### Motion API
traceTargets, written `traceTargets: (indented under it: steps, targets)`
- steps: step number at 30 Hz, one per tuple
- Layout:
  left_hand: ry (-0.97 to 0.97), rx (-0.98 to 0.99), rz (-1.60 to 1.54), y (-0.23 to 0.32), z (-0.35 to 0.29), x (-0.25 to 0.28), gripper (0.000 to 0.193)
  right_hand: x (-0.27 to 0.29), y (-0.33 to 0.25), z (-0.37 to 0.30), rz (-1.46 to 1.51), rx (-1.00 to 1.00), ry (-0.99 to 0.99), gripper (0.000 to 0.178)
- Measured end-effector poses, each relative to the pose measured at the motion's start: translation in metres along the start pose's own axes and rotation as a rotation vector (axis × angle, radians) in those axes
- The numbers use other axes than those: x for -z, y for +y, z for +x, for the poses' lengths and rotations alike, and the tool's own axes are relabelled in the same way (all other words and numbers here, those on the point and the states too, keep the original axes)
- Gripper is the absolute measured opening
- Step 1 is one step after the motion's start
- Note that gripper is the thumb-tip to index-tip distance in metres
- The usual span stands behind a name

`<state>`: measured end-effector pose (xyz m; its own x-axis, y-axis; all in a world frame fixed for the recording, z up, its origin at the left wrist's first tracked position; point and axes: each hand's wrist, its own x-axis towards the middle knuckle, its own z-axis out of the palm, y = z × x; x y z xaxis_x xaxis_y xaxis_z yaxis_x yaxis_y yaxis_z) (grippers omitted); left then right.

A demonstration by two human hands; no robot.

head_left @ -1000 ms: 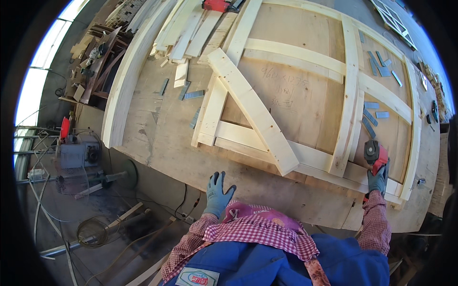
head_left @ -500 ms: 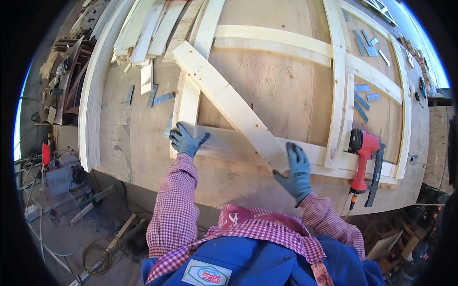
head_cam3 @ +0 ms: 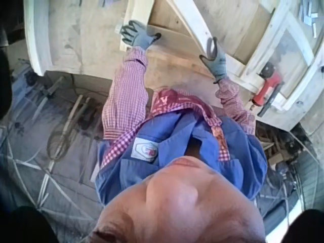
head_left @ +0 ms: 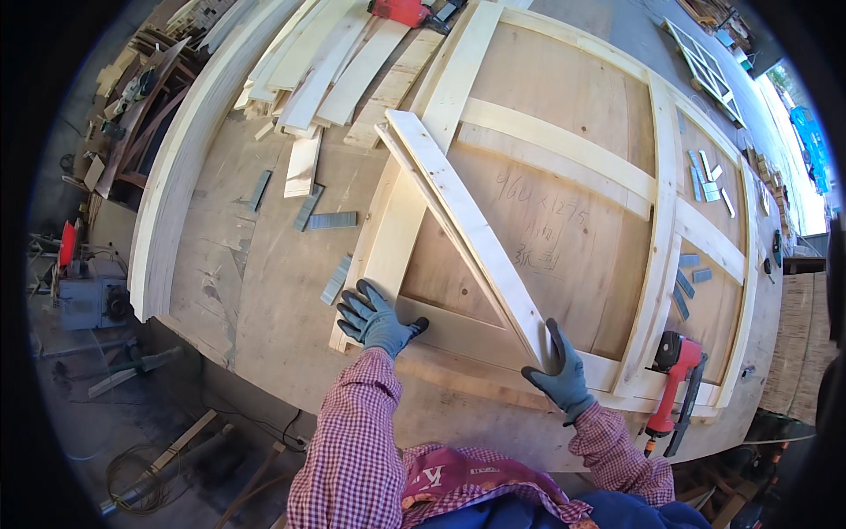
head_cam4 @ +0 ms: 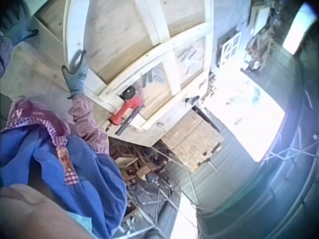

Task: The person assembles a wooden frame on a workbench, positioning wooden planks and using a nail gun to fasten them together. The person repeatedly aligns and secures the pieces to form a rectangular structure.

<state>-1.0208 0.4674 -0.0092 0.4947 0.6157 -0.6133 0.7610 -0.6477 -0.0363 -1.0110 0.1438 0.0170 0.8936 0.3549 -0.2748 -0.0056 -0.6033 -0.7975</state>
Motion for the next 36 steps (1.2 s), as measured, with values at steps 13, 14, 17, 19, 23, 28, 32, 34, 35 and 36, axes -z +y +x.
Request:
traceTargets:
  steps: [13,14,17,19,23,28,32,34,35,36]
  targets:
    - [-0.009,0.029,0.012,-0.006,0.004,-0.002,0.151,0.101,-0.065,0.119,1.303,-0.047,-0.112,0.072]
    - [0.006,0.018,0.010,-0.006,0.003,-0.001,0.151,0.114,-0.065,0.150,1.376,-0.001,-0.096,0.071]
    - [-0.006,0.012,0.013,-0.002,0.003,-0.002,0.151,0.158,-0.043,0.234,1.224,0.019,0.069,0.069]
    - [0.002,-0.015,0.014,0.003,0.006,-0.006,0.152,0.184,0.002,0.279,1.171,-0.102,0.409,0.057]
    - [0.000,0.024,0.001,-0.008,0.006,-0.007,0.152,0.193,0.038,0.298,0.588,-0.259,0.720,0.026]
    - [-0.006,-0.010,0.006,0.004,0.004,-0.003,0.151,0.189,0.091,0.254,0.287,-0.112,0.970,0.029]
    - [0.018,0.027,0.012,-0.007,0.007,-0.008,0.151,0.124,0.040,0.140,0.310,-0.048,0.803,0.022]
    - [0.032,0.026,0.008,-0.008,0.009,-0.010,0.151,0.108,0.028,0.075,0.064,-0.114,0.646,0.026]
    - [0.031,0.017,0.006,-0.007,0.008,-0.011,0.151,0.098,0.026,0.043,0.049,-0.091,0.628,0.029]
    - [0.030,0.005,0.007,-0.004,0.008,-0.010,0.151,0.088,0.025,0.012,0.032,-0.072,0.614,0.033]
